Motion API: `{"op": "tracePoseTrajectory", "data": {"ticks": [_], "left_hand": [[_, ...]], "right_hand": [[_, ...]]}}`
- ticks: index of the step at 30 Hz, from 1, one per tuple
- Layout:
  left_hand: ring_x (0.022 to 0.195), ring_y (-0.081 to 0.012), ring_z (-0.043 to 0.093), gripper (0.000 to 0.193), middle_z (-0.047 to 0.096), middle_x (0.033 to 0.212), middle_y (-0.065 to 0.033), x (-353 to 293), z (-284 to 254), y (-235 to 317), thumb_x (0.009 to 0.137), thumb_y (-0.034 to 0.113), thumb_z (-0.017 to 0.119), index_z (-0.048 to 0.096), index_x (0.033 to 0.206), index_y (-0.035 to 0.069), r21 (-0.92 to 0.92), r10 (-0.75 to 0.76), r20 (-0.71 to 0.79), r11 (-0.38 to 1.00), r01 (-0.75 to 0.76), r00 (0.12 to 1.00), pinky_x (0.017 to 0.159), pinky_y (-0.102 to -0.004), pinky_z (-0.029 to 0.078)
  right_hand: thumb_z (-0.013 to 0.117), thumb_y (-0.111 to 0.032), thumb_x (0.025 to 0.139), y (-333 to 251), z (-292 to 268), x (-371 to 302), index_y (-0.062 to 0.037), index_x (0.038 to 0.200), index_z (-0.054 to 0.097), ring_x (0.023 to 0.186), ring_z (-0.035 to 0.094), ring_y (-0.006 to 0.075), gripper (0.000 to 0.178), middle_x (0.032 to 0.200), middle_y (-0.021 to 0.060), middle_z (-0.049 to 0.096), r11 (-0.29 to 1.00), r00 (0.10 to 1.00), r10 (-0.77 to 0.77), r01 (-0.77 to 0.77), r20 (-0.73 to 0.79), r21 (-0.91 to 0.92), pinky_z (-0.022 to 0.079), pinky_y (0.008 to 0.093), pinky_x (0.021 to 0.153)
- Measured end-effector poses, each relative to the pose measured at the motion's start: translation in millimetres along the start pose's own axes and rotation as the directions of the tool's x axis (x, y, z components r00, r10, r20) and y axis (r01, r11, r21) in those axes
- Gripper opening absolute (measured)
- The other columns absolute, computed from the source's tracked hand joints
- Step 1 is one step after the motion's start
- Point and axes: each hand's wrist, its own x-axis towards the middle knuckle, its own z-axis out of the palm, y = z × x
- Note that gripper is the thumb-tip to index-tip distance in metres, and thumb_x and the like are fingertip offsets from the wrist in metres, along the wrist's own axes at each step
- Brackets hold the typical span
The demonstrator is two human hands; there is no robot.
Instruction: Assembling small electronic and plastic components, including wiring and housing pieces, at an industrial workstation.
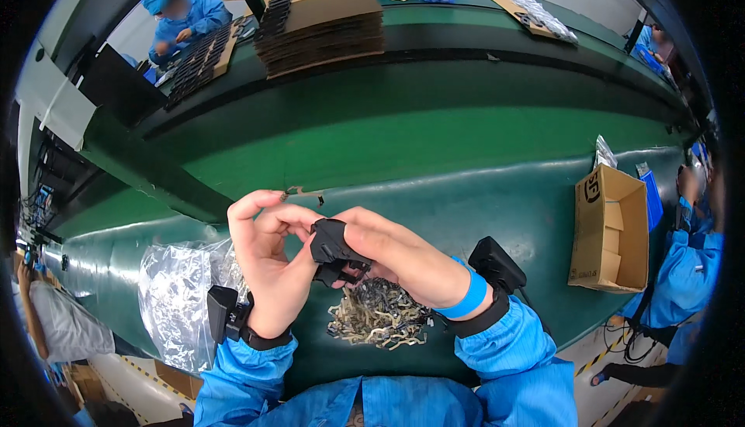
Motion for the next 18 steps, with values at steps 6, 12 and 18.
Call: {"op": "tracePoseTrajectory", "data": {"ticks": [6, 12, 18], "left_hand": [[0.078, -0.0094, 0.059, 0.054, 0.059, 0.089, -0.0048, 1.0, 2.0, 8.5, 0.078, -0.013, 0.065, 0.037, 0.121, 0.005, -0.082, -0.231, -0.106, 0.971, 0.224, 0.967, 0.065, -0.0195, 0.047], [0.084, -0.0101, 0.06, 0.046, 0.058, 0.097, -0.0067, 9.0, -0.4, -2.6, 0.085, -0.012, 0.057, 0.036, 0.122, 0.005, -0.243, -0.307, -0.22, 0.936, 0.253, 0.926, 0.07, -0.0199, 0.05], [0.086, -0.011, 0.061, 0.049, 0.054, 0.108, -0.011, 4.9, 4.4, -2.6, 0.089, -0.004, 0.06, 0.03, 0.127, 0.007, -0.567, -0.601, -0.217, 0.719, 0.402, 0.769, 0.064, -0.0203, 0.053]], "right_hand": [[0.035, -0.049, 0.102, 4.3, -3.6, 1.8, 0.0003, 0.133, 0.044, 0.113, 0.055, 0.0181, 0.06, 0.128, 0.0113, 0.052, 0.998, 0.998, -0.029, 0.033, -0.061, 0.055, 0.044, 0.0366, 0.1], [0.049, -0.026, 0.098, 18.6, -17.4, 13.1, -0.0003, 0.137, 0.039, 0.11, 0.056, 0.0199, 0.048, 0.132, 0.0129, 0.049, 0.991, 0.995, -0.095, 0.096, -0.018, 0.096, 0.044, 0.0345, 0.095], [0.072, -0.01, 0.079, 56.3, 9.5, 23.5, -0.0058, 0.145, 0.026, 0.123, 0.047, 0.0267, 0.081, 0.141, 0.0144, 0.038, 0.57, 0.851, -0.525, 0.352, 0.0, -0.742, 0.041, 0.039, 0.1]]}}
